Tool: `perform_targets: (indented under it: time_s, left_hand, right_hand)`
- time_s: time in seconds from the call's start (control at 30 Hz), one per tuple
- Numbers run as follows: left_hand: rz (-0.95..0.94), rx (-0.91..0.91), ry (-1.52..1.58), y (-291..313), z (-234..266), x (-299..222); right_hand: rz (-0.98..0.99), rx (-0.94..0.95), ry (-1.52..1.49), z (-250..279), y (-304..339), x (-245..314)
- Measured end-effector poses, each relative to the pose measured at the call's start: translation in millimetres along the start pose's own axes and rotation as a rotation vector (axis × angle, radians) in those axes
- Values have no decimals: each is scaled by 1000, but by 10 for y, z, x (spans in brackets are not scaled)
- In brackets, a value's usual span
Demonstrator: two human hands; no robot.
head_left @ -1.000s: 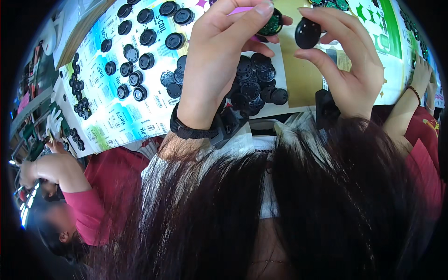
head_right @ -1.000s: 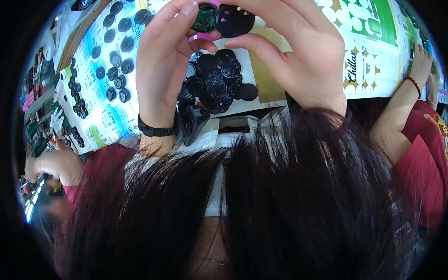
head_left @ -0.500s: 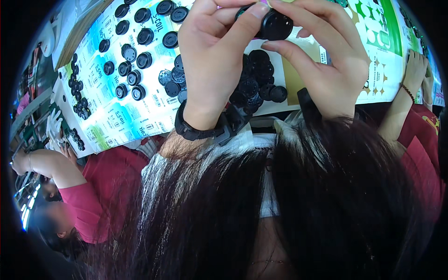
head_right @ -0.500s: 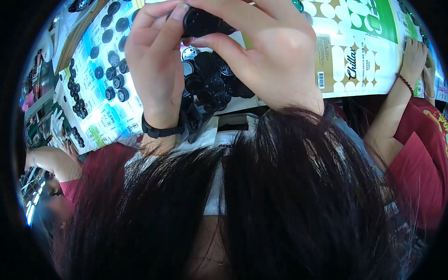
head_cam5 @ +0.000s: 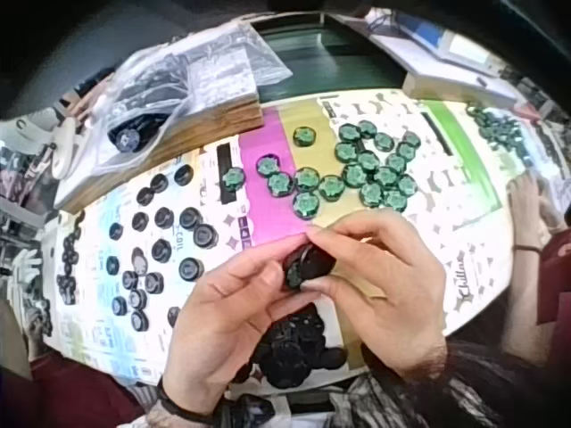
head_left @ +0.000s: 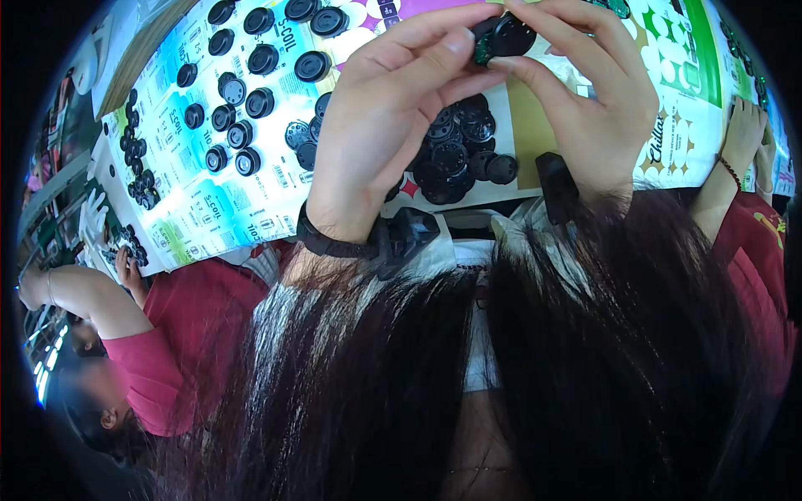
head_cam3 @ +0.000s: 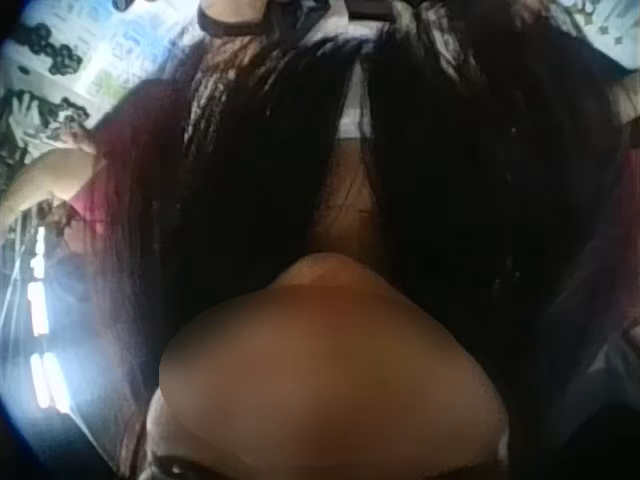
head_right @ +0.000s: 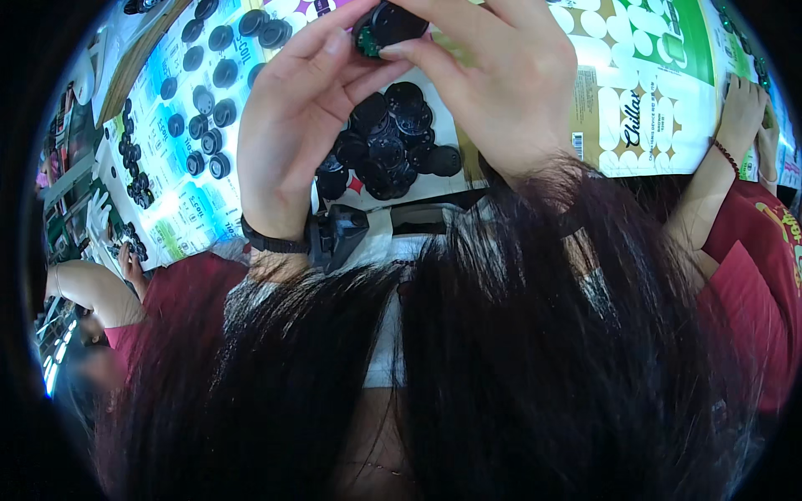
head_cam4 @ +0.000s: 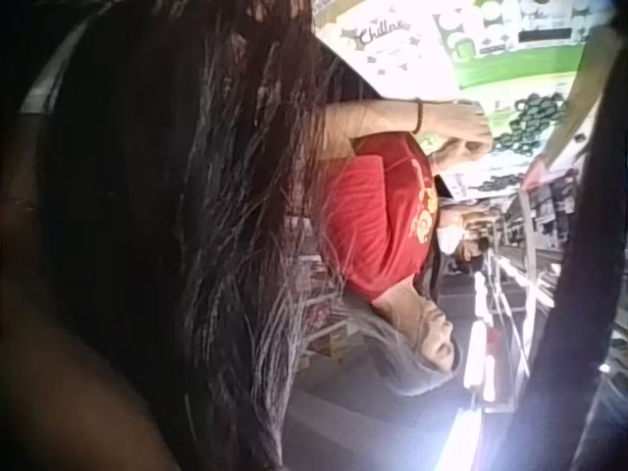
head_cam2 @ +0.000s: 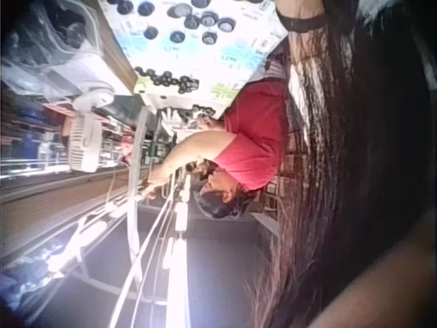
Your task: Assembling small circular electronic components by snapping together plastic housings and internal circuit boards.
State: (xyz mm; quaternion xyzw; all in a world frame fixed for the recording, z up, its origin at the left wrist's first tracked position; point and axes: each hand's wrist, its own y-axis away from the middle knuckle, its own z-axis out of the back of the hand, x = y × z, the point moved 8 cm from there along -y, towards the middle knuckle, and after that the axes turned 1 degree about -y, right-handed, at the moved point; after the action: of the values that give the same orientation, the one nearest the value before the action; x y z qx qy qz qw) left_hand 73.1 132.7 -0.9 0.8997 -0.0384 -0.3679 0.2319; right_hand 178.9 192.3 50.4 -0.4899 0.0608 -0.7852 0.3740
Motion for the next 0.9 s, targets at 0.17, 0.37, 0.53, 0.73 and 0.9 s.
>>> perform_targets:
  time_s: [0.17, 0.37, 0.53, 0.73, 0.9]
  left_hand:
    - [20, 71, -87, -24, 179, 21]
    - [-5, 98, -80, -30, 143, -4]
    - [-28, 111, -71, 6, 108, 1]
    - [-56, 102, -50, -1, 120, 28]
    - [-56, 97, -57, 10, 134, 18]
  right_hand:
    - [38, 5, -68, -26, 21, 50]
    - [34, -48, -121, 133, -22, 99]
    - [36, 42, -102, 120, -44, 188]
    - [-2, 27, -215, 76, -19, 186]
    - [28, -6, -182, 24, 12, 161]
